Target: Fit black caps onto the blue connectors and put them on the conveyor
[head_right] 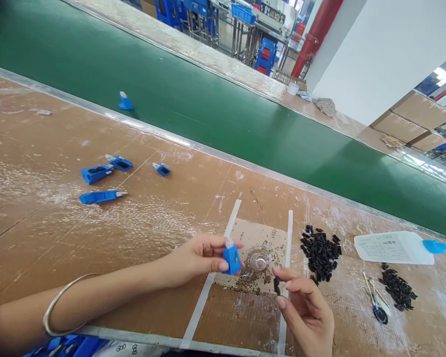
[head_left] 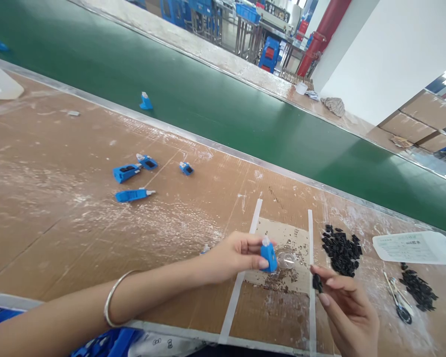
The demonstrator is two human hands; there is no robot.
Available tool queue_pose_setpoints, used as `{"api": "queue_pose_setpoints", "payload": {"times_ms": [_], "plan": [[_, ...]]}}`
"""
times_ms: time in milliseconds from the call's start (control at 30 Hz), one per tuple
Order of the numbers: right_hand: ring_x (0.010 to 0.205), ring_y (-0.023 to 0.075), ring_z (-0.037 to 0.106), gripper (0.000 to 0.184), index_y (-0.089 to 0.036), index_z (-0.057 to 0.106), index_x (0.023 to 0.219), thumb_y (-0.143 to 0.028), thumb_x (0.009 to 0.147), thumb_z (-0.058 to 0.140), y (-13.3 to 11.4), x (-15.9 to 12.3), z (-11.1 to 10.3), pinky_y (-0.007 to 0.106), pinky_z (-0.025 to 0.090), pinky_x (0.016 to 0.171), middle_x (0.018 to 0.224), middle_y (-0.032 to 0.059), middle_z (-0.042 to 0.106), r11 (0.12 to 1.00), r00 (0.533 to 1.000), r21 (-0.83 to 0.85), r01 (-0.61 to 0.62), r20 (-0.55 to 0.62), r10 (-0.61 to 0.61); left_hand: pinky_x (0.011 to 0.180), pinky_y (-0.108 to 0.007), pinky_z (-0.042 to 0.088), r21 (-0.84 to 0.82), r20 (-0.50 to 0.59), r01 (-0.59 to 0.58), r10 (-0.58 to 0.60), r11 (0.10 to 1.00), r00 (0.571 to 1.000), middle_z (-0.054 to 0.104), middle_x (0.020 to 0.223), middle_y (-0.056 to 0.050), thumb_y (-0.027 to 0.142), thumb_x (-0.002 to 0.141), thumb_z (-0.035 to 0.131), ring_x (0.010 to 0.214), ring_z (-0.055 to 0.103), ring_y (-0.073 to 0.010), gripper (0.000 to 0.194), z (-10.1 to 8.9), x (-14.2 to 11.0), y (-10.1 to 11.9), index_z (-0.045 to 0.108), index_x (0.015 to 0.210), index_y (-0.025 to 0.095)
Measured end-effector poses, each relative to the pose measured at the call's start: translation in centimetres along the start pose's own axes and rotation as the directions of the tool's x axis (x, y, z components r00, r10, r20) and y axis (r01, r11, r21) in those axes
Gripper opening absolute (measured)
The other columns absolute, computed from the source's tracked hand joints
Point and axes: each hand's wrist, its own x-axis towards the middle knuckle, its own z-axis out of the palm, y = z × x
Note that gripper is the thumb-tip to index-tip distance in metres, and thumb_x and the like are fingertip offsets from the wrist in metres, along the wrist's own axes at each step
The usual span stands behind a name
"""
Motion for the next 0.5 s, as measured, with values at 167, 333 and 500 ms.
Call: {"api": "queue_pose_setpoints", "payload": {"times_ms": [167, 333, 500], "plan": [[0.109, 0.0113, 0.065, 0.011, -0.029, 0.067, 0.101, -0.024, 0.091, 0.069, -1.0, 0.8, 3.1, 0.017, 0.048, 0.097, 0.11, -0.0007, 0.073, 0.984, 0.999, 0.176, 0.031, 0.029, -0.036, 0.088, -0.032, 0.044, -0.125, 0.119, 0.058, -0.043, 0.99, 0.992, 0.072, 0.092, -0.004, 0.034, 0.069, 0.083, 0.088, 0.066, -0.0157, 0.045, 1.0, -0.8, -1.5, 0.063, 0.106, 0.017], [0.105, 0.0132, 0.067, 0.013, -0.03, 0.07, 0.104, -0.023, 0.092, 0.068, -1.8, 2.2, 5.1, 0.021, 0.054, 0.093, 0.108, -0.0007, 0.073, 0.983, 0.989, 0.17, 0.076, 0.113, -0.096, 0.079, -0.027, 0.044, -0.162, 0.13, 0.038, -0.017, 0.986, 0.991, 0.068, 0.078, 0.002, 0.033, 0.068, 0.085, 0.075, 0.063, -0.0109, 0.062, 0.8, -1.0, -1.2, 0.056, 0.121, 0.02], [0.108, 0.0152, 0.065, 0.017, -0.031, 0.07, 0.108, -0.023, 0.094, 0.066, -1.7, 3.2, 5.5, 0.027, 0.053, 0.096, 0.109, -0.0001, 0.073, 0.986, 0.972, 0.058, 0.156, 0.168, -0.164, 0.072, -0.024, 0.042, -0.174, 0.143, 0.015, 0.01, 0.985, 0.99, 0.064, 0.072, 0.005, 0.028, 0.071, 0.083, 0.067, 0.059, -0.0086, 0.065, 0.8, -1.1, -1.3, 0.052, 0.128, 0.021]]}}
